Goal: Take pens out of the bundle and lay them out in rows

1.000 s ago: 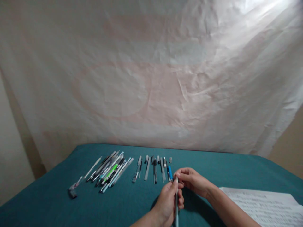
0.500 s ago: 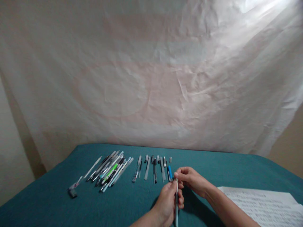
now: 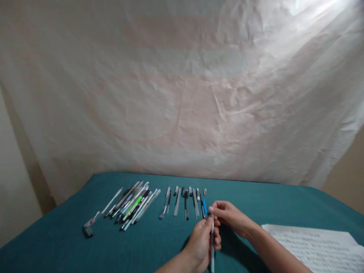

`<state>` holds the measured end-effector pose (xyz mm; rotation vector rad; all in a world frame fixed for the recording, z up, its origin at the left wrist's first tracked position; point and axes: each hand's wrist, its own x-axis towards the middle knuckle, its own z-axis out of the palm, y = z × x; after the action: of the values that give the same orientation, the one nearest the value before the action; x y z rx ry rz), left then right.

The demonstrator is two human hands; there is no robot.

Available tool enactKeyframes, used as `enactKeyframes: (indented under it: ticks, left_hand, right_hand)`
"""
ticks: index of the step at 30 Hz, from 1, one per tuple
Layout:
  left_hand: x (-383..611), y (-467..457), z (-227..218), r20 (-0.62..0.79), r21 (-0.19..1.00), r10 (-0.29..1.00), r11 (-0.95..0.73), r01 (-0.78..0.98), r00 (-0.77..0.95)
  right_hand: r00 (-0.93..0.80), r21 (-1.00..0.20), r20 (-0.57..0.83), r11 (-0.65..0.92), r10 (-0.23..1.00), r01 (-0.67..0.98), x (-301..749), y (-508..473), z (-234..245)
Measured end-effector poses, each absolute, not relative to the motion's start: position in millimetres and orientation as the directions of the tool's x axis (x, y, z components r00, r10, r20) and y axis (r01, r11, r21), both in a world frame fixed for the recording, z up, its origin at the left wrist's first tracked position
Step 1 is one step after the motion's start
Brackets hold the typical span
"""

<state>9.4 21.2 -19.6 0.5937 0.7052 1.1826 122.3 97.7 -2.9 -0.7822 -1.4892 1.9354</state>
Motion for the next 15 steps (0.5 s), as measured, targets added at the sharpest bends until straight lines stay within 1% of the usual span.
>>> enactKeyframes:
  ticks: [5, 11, 15]
  left_hand:
    - [9.8, 20.4, -19.4, -0.181, 0.746, 0.96, 0.274, -0.606, 0.212]
    - [8.9, 21.2, -18.9, -0.188, 0.747, 0.958, 0.282, -0.602, 0.215]
    - [9.3, 21.7, -19.2, -0.188, 0.733, 0.957, 0.287, -0.616, 0.222]
  right_hand:
    - [-0.684, -0.98, -0.089, -0.187, 0.724, -0.071, 125.9, 100.5, -3.1]
    - [-0.735, -0.96, -0.098, -0.26, 0.671, -0.109, 126.4, 98.1, 5.5]
    - [-0.711, -0.954, -0.122, -0.28, 0.692, -0.109, 123.7, 96.2, 6.9]
